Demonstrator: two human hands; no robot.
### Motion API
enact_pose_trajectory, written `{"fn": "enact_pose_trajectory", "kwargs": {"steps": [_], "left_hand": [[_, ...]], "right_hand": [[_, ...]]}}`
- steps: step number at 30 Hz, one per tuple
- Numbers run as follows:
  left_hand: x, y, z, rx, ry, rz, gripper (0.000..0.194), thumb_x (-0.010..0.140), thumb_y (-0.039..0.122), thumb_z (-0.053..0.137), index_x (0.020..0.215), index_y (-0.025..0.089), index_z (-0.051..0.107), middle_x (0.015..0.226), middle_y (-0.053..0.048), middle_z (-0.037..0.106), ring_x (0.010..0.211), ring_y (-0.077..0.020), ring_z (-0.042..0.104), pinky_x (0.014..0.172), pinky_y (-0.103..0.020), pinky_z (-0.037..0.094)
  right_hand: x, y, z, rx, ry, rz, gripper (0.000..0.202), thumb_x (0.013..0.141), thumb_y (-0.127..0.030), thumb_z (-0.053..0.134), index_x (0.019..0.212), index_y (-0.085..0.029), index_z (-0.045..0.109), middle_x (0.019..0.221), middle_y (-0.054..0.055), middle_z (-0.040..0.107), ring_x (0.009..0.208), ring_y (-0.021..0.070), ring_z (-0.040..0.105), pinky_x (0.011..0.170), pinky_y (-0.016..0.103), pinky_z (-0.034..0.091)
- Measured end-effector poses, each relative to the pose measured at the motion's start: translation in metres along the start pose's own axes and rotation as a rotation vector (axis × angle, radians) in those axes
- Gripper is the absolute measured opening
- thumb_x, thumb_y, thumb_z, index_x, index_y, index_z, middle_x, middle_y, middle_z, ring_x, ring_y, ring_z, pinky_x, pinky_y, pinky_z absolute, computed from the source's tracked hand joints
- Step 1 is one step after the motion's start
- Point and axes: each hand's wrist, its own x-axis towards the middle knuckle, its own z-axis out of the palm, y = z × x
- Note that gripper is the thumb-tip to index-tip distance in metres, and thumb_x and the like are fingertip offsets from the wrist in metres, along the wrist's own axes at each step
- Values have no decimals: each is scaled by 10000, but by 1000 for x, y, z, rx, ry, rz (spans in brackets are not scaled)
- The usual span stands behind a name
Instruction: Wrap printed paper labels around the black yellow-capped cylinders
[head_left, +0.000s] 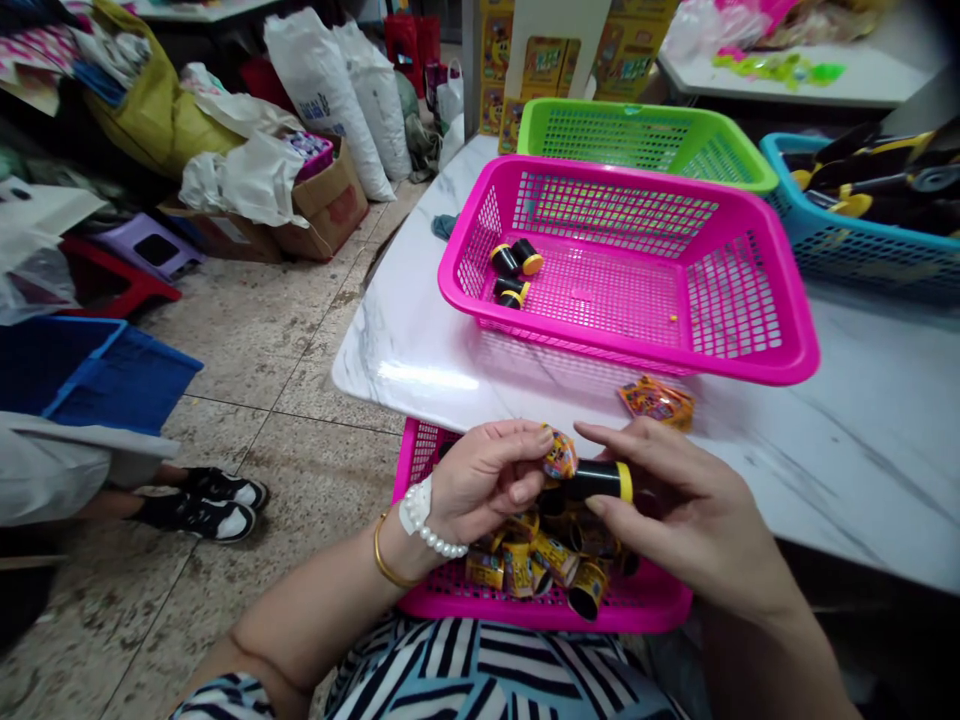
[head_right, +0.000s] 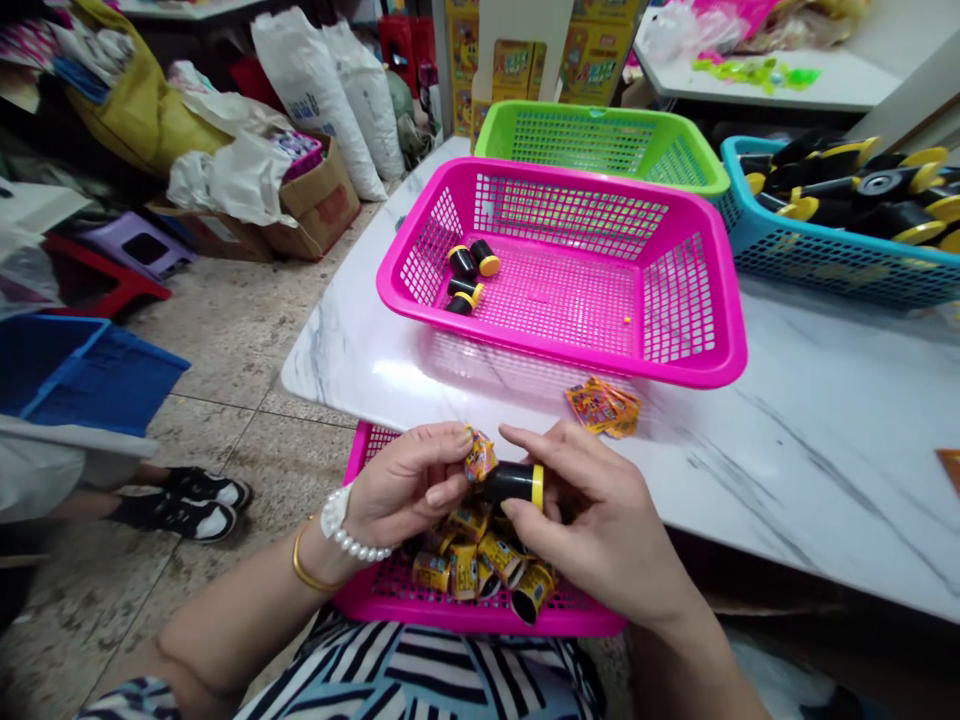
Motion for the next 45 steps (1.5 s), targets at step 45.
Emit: {"fn": "enact_pose_trajectory", "kwargs": {"steps": [45], "left_hand": [[-6,7,0,325,124,41,304,666,382,897,787,126,789,591,15,612,451,-19,370,420,-180,173]], "right_hand": [[-16,10,25,211,328,-72,342,801,-83,767,1090,-261,722,1033,60,753,987,227,741,848,369,662]]}}
